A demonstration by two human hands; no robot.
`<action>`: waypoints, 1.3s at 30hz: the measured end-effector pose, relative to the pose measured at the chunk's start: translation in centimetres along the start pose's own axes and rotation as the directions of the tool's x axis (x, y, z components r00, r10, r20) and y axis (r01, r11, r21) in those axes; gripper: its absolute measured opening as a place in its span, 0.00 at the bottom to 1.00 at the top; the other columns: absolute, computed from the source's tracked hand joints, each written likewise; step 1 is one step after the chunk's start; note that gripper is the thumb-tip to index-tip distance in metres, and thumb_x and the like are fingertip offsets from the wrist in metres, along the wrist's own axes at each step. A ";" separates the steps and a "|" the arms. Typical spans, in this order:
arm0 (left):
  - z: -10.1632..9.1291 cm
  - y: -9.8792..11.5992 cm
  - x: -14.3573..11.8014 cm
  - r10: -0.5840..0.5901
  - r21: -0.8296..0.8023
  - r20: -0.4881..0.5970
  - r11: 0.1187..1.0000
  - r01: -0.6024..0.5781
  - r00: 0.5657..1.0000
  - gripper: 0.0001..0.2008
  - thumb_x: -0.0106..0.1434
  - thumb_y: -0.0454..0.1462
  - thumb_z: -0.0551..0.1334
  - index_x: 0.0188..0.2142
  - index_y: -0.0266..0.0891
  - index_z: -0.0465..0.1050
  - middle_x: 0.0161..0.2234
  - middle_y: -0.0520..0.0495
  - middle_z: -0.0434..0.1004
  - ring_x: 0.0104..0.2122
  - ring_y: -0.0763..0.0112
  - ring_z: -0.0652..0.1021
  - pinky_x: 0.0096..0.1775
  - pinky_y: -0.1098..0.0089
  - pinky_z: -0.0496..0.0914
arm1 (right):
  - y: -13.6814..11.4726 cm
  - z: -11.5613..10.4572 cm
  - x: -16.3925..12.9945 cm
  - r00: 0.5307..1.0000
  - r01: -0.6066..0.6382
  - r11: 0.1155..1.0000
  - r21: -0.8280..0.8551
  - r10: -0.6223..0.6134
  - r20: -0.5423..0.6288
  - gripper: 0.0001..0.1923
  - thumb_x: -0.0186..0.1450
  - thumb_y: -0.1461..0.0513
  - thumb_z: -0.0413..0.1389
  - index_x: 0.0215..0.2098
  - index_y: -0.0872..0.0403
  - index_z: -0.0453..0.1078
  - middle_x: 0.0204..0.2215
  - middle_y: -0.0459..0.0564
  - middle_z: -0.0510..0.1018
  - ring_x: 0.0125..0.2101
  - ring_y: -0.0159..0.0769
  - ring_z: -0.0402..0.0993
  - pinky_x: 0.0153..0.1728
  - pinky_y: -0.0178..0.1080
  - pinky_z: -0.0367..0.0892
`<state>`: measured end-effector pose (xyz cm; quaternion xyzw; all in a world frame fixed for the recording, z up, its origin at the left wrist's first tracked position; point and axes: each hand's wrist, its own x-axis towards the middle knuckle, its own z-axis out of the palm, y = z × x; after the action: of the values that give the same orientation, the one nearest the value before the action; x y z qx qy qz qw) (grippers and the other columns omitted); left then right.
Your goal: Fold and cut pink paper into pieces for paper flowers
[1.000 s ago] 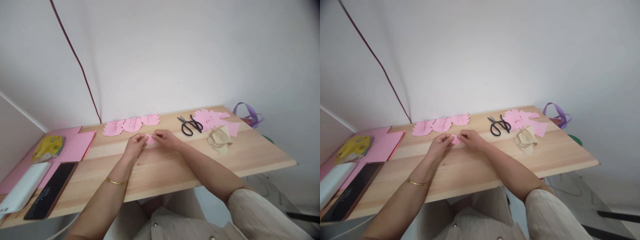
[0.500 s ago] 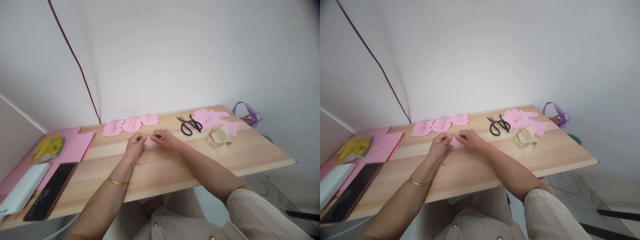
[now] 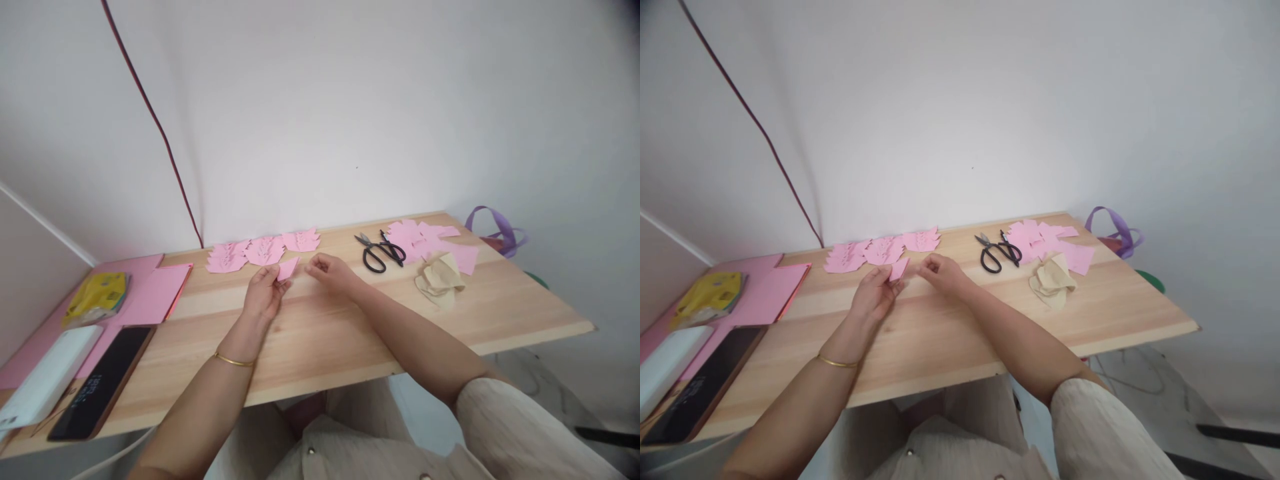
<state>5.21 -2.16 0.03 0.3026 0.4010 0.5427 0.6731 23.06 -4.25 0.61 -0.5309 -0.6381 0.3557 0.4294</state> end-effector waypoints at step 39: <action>0.3 0.0 -1.1 -0.145 0.078 0.382 0.989 0.124 0.913 0.08 0.49 0.34 0.69 0.25 0.32 0.72 0.23 0.48 0.74 0.25 0.77 0.73 0.34 0.72 0.68 | 0.1 0.0 -0.1 0.968 0.012 0.961 0.276 -0.080 0.239 0.16 0.59 0.52 0.55 0.27 0.58 0.69 0.23 0.45 0.70 0.25 0.28 0.65 0.30 0.33 0.61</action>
<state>5.36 -3.21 0.45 0.3926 0.2942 0.4143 0.7666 23.11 -4.34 0.54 -0.4031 -0.6440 0.4935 0.4234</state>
